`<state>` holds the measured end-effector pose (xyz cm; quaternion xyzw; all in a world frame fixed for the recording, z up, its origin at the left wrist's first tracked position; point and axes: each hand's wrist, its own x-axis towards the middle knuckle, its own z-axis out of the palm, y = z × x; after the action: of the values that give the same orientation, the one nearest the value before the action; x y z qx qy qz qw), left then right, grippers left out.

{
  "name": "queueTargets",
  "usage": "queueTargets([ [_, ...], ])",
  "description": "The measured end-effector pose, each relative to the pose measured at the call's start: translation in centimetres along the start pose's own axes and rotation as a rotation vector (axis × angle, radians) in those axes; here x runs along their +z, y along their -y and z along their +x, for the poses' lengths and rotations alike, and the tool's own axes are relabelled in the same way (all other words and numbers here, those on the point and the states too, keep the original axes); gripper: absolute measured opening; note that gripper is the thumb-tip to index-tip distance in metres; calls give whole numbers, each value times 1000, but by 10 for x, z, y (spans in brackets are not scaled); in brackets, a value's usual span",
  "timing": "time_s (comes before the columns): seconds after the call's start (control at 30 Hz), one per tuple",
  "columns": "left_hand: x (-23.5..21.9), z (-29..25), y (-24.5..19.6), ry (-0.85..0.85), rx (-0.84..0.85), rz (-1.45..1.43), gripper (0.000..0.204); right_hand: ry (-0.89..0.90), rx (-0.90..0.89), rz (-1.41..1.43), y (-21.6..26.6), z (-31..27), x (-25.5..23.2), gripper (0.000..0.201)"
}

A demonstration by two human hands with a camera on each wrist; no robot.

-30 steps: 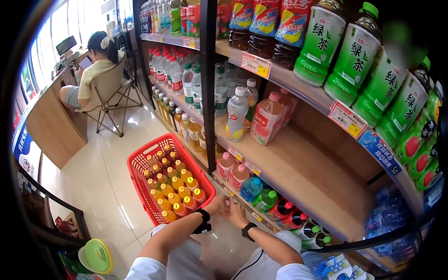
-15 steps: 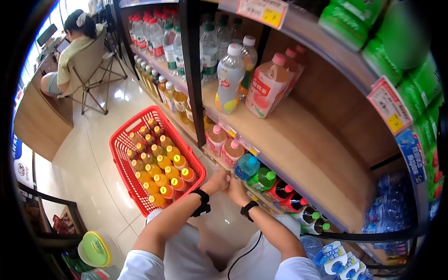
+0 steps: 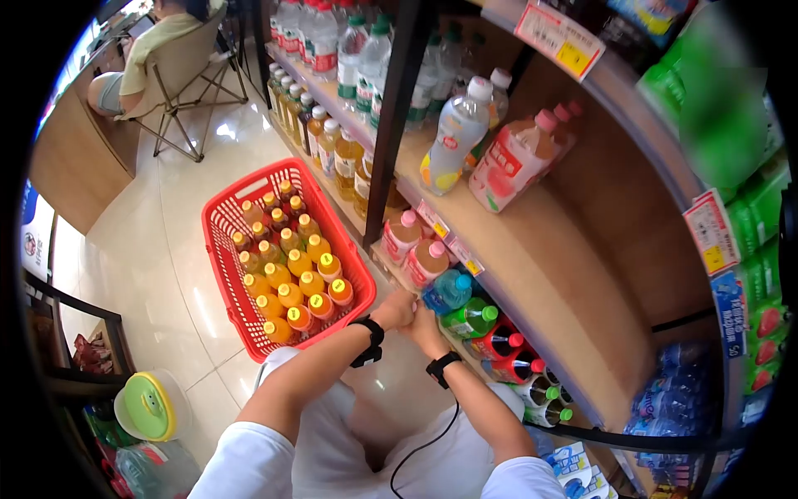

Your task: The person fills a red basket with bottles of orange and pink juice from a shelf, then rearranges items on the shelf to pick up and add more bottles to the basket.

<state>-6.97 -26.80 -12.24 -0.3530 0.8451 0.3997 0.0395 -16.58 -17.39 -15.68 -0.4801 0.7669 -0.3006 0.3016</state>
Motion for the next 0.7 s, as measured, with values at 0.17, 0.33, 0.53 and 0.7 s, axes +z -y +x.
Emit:
queueTargets([
  [0.17, 4, -6, 3, -39, 50, -53, 30, -7, -166, -98, 4, -1, -6, 66],
  [0.33, 7, 10, 4, -140, 279, 188, 34, 130, -7, -271, 27, -5, -32, 63],
  [0.53, -60, -26, -50, -205, 334, 204, 44, 64, -154, -253, 49, 16, -62, 36],
  [0.7, -130, -69, -116, -174, 412, 62, 45, 119, -186, -99, 100, 20, -99, 40],
])
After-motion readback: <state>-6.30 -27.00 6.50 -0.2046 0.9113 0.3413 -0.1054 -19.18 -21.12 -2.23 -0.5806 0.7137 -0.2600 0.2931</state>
